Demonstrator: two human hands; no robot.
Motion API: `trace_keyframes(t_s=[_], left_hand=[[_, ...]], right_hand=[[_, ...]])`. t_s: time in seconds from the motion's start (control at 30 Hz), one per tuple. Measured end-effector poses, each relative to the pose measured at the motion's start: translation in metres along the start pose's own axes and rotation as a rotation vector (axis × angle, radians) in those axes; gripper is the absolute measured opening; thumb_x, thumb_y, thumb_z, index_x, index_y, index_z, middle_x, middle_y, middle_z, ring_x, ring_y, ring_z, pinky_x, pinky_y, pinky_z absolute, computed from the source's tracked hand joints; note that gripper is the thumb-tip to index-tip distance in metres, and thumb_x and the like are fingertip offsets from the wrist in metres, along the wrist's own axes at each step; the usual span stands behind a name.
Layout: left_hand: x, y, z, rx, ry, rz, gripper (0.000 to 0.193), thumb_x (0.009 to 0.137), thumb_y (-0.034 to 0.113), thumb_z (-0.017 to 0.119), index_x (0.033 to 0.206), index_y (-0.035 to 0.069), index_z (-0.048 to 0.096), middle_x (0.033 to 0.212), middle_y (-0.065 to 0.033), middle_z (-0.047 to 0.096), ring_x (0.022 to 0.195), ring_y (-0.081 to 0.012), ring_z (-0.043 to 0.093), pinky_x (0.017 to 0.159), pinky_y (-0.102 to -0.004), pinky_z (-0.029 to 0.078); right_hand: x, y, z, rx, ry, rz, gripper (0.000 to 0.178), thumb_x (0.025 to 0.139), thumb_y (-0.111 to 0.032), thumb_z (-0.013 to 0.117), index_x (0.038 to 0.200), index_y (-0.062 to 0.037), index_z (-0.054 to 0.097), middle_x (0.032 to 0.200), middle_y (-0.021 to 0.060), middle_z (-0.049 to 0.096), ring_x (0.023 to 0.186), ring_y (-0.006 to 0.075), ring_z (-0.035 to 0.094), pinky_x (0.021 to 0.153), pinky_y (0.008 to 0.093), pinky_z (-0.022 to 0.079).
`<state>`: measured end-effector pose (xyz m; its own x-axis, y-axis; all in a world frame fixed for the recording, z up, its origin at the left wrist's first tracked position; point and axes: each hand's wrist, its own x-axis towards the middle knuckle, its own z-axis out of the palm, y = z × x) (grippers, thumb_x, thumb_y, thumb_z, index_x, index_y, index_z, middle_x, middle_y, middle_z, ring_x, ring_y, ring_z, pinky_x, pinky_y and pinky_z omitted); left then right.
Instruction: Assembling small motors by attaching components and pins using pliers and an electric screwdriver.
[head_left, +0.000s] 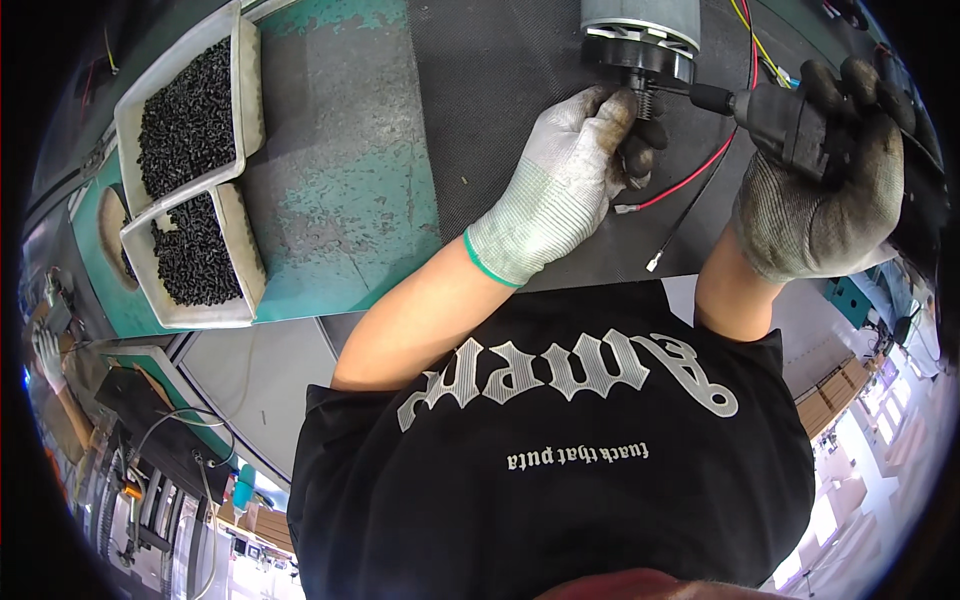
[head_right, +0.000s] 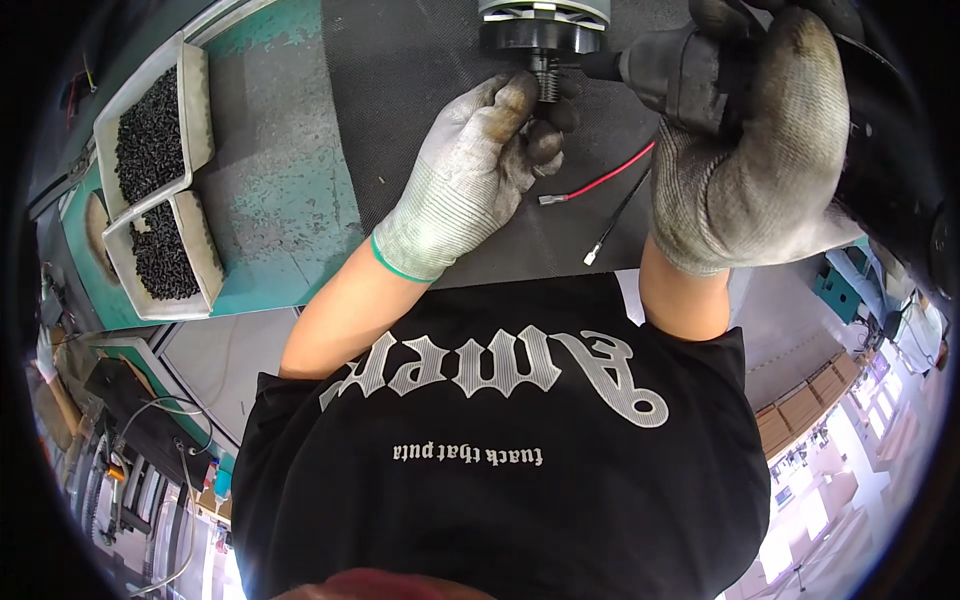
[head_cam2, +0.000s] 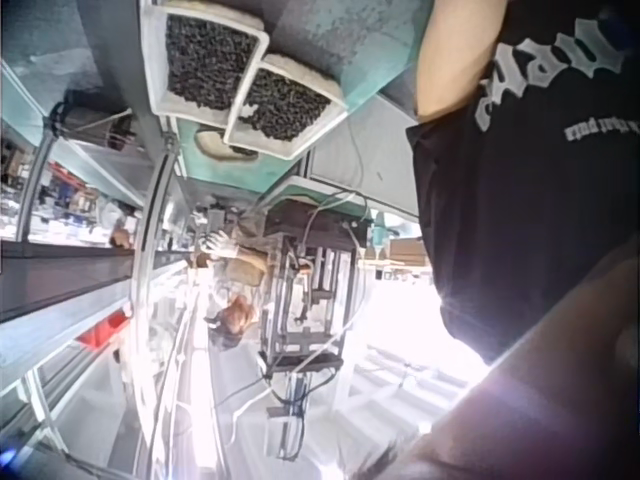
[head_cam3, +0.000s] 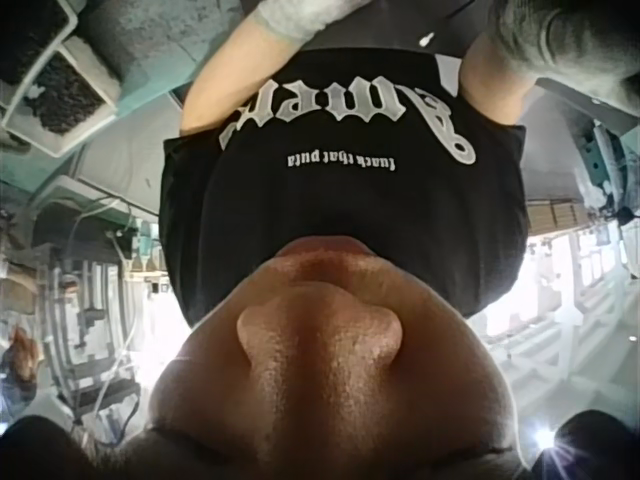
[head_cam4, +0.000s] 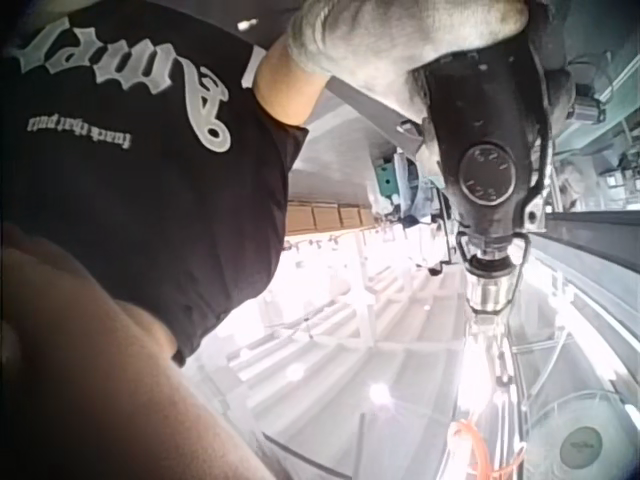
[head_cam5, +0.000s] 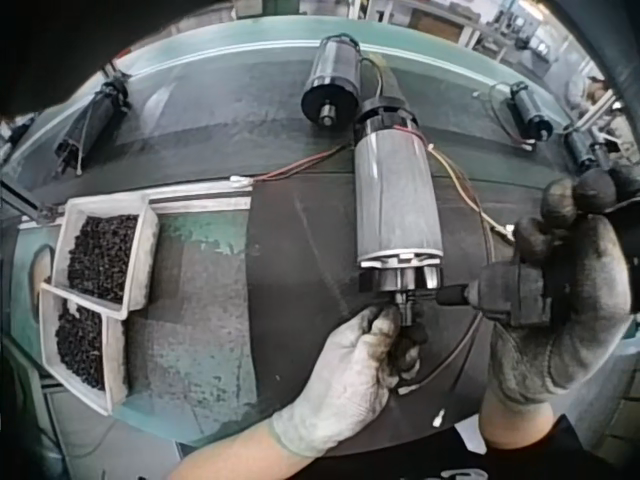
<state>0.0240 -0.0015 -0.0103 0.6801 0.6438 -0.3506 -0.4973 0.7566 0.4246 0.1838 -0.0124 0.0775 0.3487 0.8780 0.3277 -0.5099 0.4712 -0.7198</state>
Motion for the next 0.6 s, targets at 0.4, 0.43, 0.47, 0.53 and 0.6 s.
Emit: trace_keyframes(t_s=[0.4, 0.43, 0.47, 0.53, 0.6], left_hand=[[-0.001, 0.005, 0.007, -0.068, 0.042, 0.02, 0.022, 0.101, 0.022, 0.048, 0.101, 0.001, 0.055, 0.085, -0.0062, 0.06, 0.065, -0.0089, 0.053, 0.061, -0.0248, 0.047], [0.0, 0.005, 0.007, -0.071, 0.031, 0.022, 0.022, 0.101, 0.022, 0.048, 0.101, 0.001, 0.055, 0.085, -0.0064, 0.06, 0.066, -0.0094, 0.053, 0.062, -0.0253, 0.047], [0.001, 0.004, 0.008, -0.072, 0.017, 0.025, 0.022, 0.101, 0.022, 0.049, 0.101, 0.001, 0.055, 0.086, -0.0066, 0.061, 0.066, -0.0098, 0.054, 0.062, -0.0258, 0.048], [0.0, 0.003, 0.001, -0.078, 0.04, 0.054, 0.022, 0.1, 0.022, 0.049, 0.101, 0.001, 0.055, 0.087, -0.0066, 0.061, 0.067, -0.0102, 0.054, 0.063, -0.026, 0.048], [0.0, 0.004, 0.002, -0.083, 0.015, 0.07, 0.022, 0.1, 0.022, 0.049, 0.102, 0.001, 0.055, 0.087, -0.0066, 0.061, 0.069, -0.0106, 0.055, 0.064, -0.0262, 0.048]], right_hand=[[0.005, 0.005, -0.008, -0.183, -0.122, 0.045, 0.034, 0.097, -0.016, 0.04, 0.11, 0.012, 0.055, 0.103, 0.0235, 0.06, 0.096, 0.0329, 0.064, 0.076, 0.0468, 0.059], [0.002, 0.008, -0.005, -0.263, 0.006, -0.049, 0.032, 0.096, -0.014, 0.044, 0.108, 0.0132, 0.055, 0.1, 0.0204, 0.061, 0.094, 0.0293, 0.065, 0.078, 0.0423, 0.058], [0.01, 0.006, -0.019, -0.17, -0.058, 0.028, 0.028, 0.093, -0.01, 0.048, 0.11, 0.0114, 0.056, 0.101, 0.0198, 0.062, 0.095, 0.0277, 0.065, 0.081, 0.0405, 0.057], [0.003, 0.028, 0.053, -0.505, 0.472, -0.035, 0.031, 0.089, -0.006, 0.059, 0.118, -0.0036, 0.049, 0.077, 0.0109, 0.059, 0.069, 0.0167, 0.056, 0.066, 0.0286, 0.049], [-0.002, 0.029, 0.057, -0.686, 0.226, -0.21, 0.031, 0.088, -0.005, 0.059, 0.117, -0.0031, 0.049, 0.079, 0.01, 0.06, 0.07, 0.017, 0.058, 0.065, 0.0286, 0.049]])
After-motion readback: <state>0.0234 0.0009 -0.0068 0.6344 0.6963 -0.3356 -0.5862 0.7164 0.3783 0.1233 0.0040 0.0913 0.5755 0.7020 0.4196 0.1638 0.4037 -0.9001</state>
